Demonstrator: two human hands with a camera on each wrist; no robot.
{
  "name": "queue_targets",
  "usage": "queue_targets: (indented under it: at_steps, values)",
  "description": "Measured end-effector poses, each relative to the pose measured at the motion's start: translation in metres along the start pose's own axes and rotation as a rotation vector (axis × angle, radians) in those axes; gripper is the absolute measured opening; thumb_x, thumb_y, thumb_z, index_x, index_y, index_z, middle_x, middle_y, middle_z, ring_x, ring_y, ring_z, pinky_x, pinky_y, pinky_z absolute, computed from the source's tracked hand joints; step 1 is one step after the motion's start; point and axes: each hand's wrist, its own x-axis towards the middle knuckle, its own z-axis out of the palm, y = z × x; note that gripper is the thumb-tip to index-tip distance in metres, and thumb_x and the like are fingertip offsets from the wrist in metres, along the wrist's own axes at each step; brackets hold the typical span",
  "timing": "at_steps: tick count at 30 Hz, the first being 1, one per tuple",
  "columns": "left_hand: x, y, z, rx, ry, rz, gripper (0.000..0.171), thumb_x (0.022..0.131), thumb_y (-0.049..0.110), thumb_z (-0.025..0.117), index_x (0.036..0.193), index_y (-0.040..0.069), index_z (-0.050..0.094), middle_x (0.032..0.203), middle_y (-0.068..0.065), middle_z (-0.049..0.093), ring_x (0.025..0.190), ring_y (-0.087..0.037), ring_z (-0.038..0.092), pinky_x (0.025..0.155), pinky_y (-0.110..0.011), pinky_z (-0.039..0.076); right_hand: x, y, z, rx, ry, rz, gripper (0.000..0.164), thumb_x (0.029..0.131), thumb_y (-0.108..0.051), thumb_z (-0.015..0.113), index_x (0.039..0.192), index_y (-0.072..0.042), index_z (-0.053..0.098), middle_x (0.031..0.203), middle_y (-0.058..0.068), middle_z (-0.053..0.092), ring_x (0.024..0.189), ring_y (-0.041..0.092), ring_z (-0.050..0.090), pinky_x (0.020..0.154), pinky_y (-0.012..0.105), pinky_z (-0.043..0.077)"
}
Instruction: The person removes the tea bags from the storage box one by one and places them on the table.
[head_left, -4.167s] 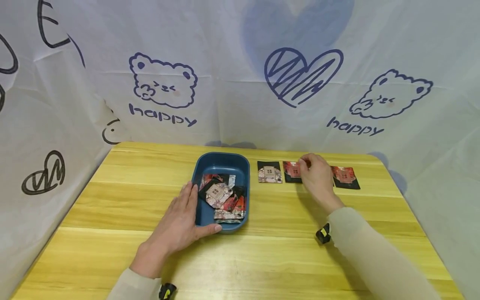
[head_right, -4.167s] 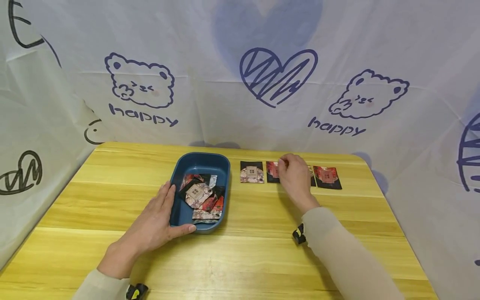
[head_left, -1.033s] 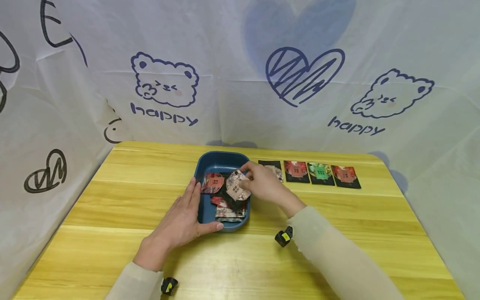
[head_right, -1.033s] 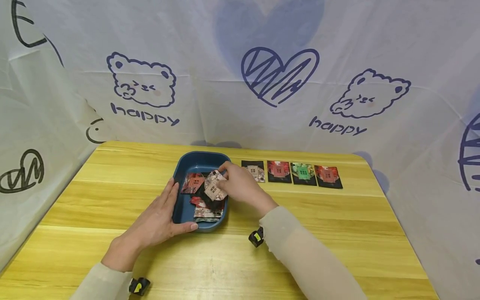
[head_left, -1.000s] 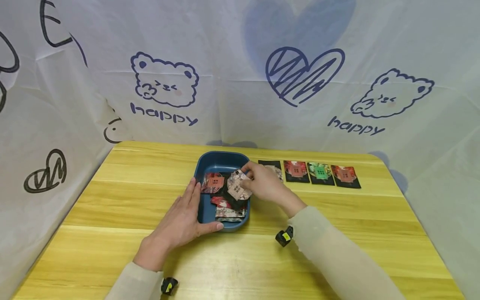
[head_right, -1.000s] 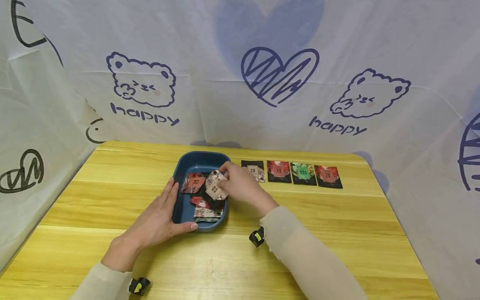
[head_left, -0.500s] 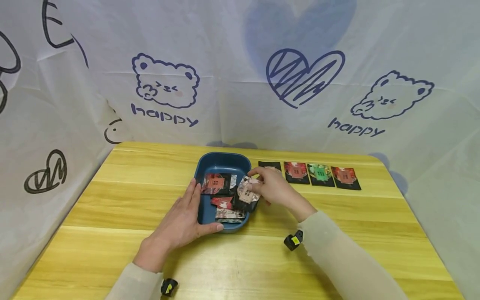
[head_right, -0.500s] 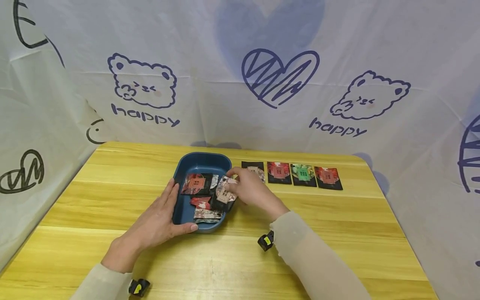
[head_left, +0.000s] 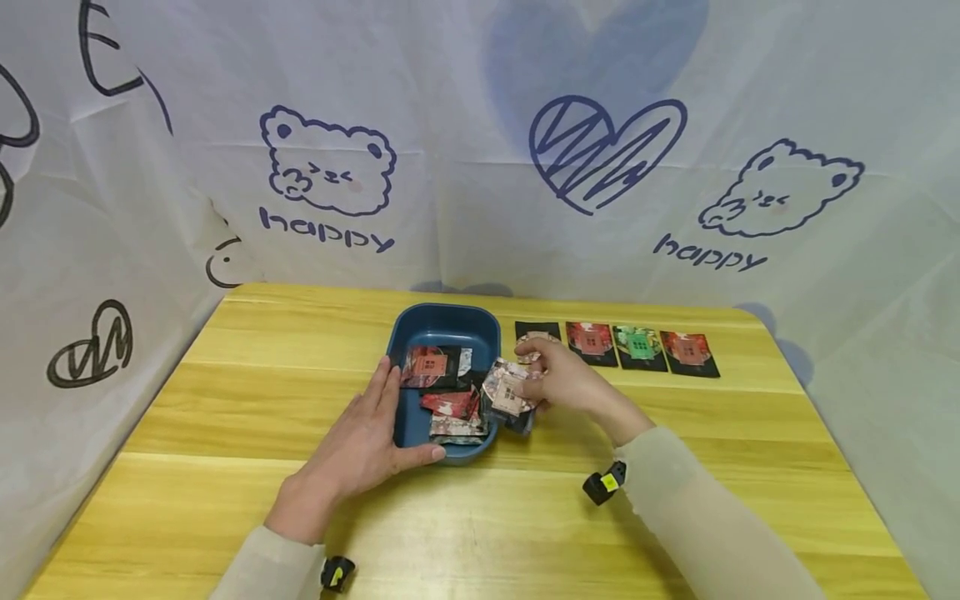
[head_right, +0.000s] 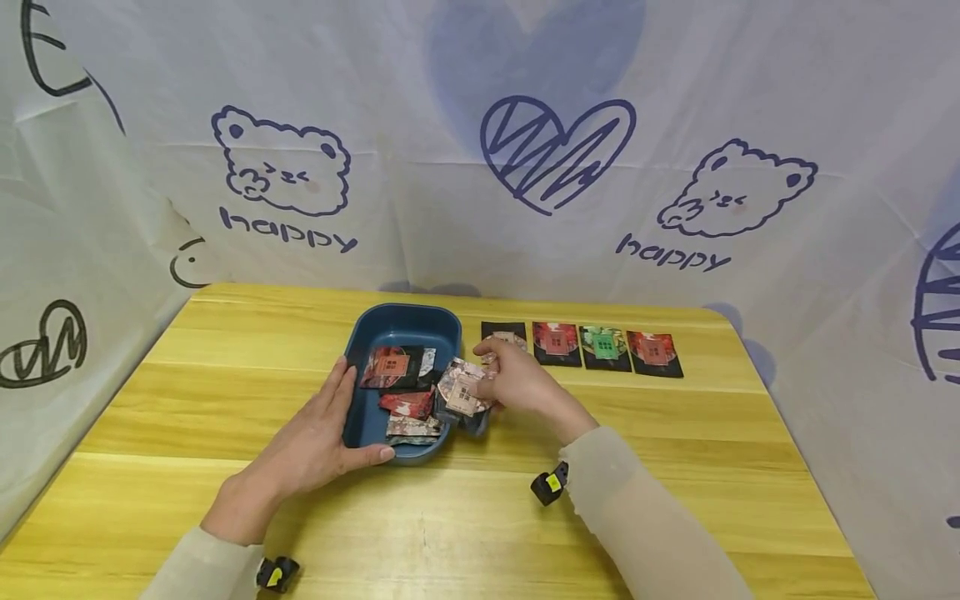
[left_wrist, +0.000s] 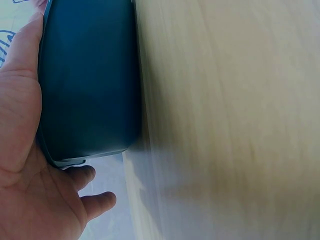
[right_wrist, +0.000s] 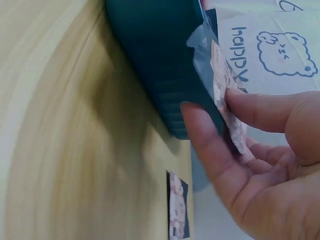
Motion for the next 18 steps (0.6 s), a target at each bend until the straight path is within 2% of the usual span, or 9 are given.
queue_targets:
  at_steps: [5,8,10,12,15,18]
  values:
    - [0.0,0.0,0.0,-0.003,-0.005,-0.001,0.135,0.082,0.083,0.069,0.167,-0.004,0.01,0.177,-0.019,-0.007,0.157,-0.051,0.022,0.124,-0.064,0.031,0.0,0.008,0.0,0.075,0.066,0.008,0.056,0.099,-0.007,0.073,0.149,-0.002,0.049,0.128,0.019,0.057,0.084,0.022,0.062,0.072,0.046,0.063]
    - [0.0,0.0,0.0,-0.01,0.001,-0.002,0.135,0.082,0.081,0.07,0.167,-0.004,0.011,0.177,-0.02,-0.006,0.157,-0.051,0.022,0.124,-0.064,0.031,0.0,0.013,-0.001,0.07,0.124,-0.002,0.052,0.097,-0.009,0.075,0.144,-0.001,0.053,0.129,0.019,0.062,0.088,0.021,0.064,0.071,0.037,0.059]
    - [-0.001,0.0,0.0,-0.016,0.004,-0.004,0.134,0.082,0.08,0.071,0.167,-0.004,0.011,0.177,-0.02,-0.006,0.158,-0.051,0.022,0.124,-0.064,0.031,0.0,0.016,-0.002,0.068,0.15,-0.008,0.048,0.097,-0.01,0.075,0.141,-0.001,0.055,0.12,0.016,0.066,0.088,0.02,0.064,0.071,0.033,0.057]
    - [-0.001,0.0,0.0,-0.016,0.006,-0.002,0.133,0.083,0.079,0.071,0.167,-0.005,0.011,0.177,-0.02,-0.005,0.157,-0.051,0.022,0.124,-0.064,0.031,-0.001,0.019,-0.005,0.072,0.179,-0.01,0.045,0.097,-0.01,0.076,0.138,-0.002,0.059,0.101,0.01,0.064,0.081,0.018,0.061,0.069,0.032,0.055]
    - [-0.001,0.0,0.0,-0.016,0.0,-0.002,0.134,0.082,0.081,0.07,0.167,-0.004,0.011,0.177,-0.02,-0.006,0.157,-0.051,0.022,0.123,-0.064,0.032,-0.005,0.023,-0.011,0.085,0.202,-0.02,0.043,0.097,-0.01,0.076,0.137,-0.001,0.061,0.078,0.0,0.051,0.07,0.015,0.05,0.062,0.03,0.049]
    - [0.0,0.0,0.0,-0.017,-0.003,-0.002,0.136,0.081,0.083,0.069,0.167,-0.004,0.01,0.177,-0.019,-0.006,0.157,-0.051,0.023,0.123,-0.065,0.032,-0.01,0.029,-0.019,0.088,0.227,-0.025,0.044,0.098,-0.01,0.076,0.138,0.001,0.06,0.071,-0.003,0.041,0.066,0.014,0.041,0.057,0.028,0.042]
